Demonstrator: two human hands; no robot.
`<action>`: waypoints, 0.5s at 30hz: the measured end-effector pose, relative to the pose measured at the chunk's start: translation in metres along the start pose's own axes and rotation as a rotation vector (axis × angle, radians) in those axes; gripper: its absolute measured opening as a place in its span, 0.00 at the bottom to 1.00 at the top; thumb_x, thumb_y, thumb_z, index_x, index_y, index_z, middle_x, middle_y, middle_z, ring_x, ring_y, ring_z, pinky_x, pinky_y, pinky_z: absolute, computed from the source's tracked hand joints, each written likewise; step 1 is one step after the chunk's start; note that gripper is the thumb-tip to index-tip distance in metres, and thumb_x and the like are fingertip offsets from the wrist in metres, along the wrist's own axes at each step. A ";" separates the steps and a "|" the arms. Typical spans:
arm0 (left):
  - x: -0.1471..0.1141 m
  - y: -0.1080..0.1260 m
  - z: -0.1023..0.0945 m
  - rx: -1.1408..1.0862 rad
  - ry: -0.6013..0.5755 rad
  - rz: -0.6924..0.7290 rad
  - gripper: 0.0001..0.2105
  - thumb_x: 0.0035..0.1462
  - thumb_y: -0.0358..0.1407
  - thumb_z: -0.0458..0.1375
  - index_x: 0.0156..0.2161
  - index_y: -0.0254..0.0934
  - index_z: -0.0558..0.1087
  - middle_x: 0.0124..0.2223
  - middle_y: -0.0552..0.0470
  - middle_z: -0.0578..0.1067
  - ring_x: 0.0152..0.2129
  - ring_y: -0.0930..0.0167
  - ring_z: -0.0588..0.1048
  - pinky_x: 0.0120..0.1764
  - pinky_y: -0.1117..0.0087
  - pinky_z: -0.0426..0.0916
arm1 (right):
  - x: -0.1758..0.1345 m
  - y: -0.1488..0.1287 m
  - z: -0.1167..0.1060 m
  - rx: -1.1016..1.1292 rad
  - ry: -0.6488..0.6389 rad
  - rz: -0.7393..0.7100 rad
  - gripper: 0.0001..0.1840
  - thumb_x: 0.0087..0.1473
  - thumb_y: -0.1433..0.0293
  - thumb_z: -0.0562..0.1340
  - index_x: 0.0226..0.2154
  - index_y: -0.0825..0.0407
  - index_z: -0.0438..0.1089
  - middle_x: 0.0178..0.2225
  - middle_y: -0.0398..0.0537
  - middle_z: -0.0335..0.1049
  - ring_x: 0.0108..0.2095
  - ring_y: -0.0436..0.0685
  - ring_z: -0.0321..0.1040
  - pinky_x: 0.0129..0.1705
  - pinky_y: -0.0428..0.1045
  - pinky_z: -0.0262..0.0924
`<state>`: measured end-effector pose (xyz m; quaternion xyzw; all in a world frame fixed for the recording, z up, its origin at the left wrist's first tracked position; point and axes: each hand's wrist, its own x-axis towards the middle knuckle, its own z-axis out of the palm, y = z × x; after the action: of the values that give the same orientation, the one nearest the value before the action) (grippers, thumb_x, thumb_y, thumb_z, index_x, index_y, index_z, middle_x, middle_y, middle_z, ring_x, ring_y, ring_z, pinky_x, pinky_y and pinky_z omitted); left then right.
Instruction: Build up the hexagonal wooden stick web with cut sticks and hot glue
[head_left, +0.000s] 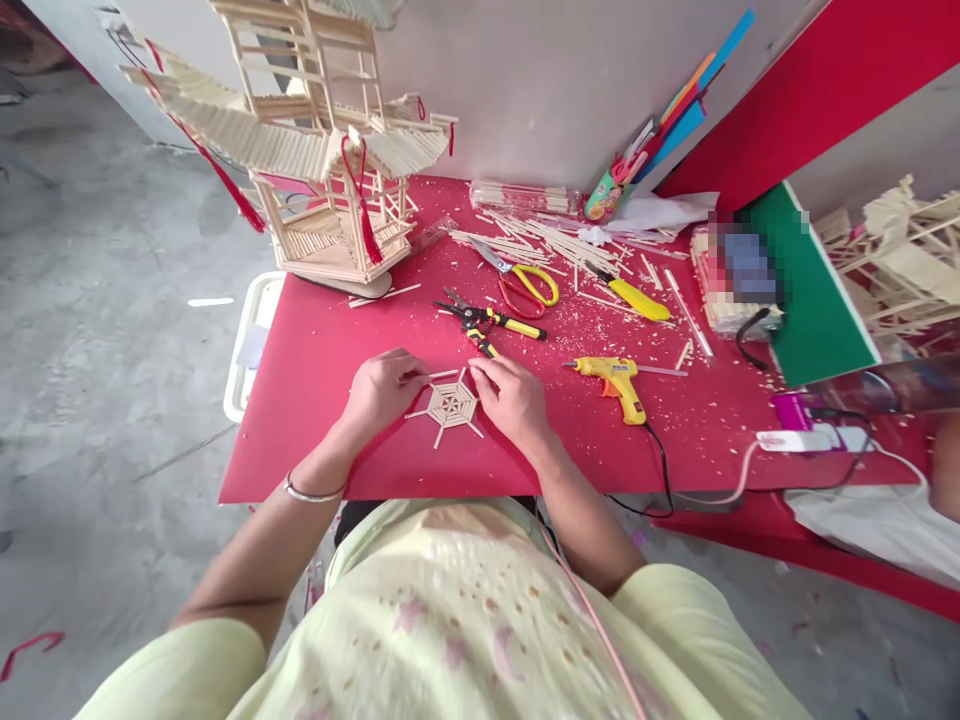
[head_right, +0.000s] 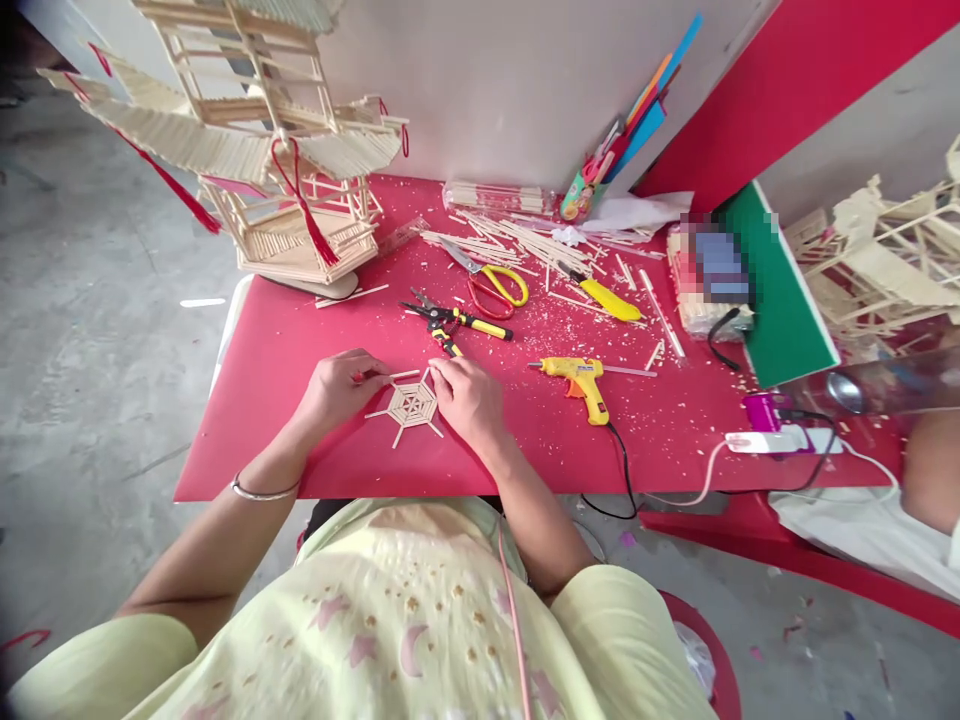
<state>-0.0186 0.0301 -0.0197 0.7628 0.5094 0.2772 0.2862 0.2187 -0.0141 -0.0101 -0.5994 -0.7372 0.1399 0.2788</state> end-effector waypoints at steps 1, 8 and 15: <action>-0.001 0.000 0.001 0.001 0.002 0.002 0.09 0.60 0.36 0.59 0.35 0.39 0.82 0.35 0.50 0.79 0.30 0.69 0.75 0.37 0.69 0.69 | -0.004 -0.001 0.004 0.001 -0.014 -0.001 0.19 0.72 0.63 0.53 0.54 0.45 0.77 0.48 0.49 0.79 0.48 0.58 0.75 0.52 0.51 0.67; -0.014 0.004 0.005 0.039 0.034 0.023 0.11 0.64 0.36 0.56 0.38 0.39 0.81 0.38 0.46 0.79 0.35 0.67 0.77 0.39 0.68 0.71 | -0.015 0.002 0.019 -0.044 -0.043 0.020 0.20 0.72 0.65 0.53 0.57 0.46 0.75 0.48 0.52 0.79 0.48 0.59 0.75 0.53 0.51 0.66; -0.020 0.007 0.008 0.123 0.071 0.017 0.12 0.68 0.38 0.55 0.39 0.40 0.81 0.41 0.47 0.80 0.36 0.69 0.78 0.37 0.70 0.70 | -0.016 0.004 0.023 -0.012 -0.038 0.031 0.20 0.72 0.64 0.52 0.57 0.47 0.75 0.47 0.53 0.78 0.48 0.59 0.75 0.52 0.51 0.67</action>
<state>-0.0154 0.0081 -0.0226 0.7727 0.5289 0.2748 0.2183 0.2106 -0.0260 -0.0342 -0.6098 -0.7337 0.1511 0.2588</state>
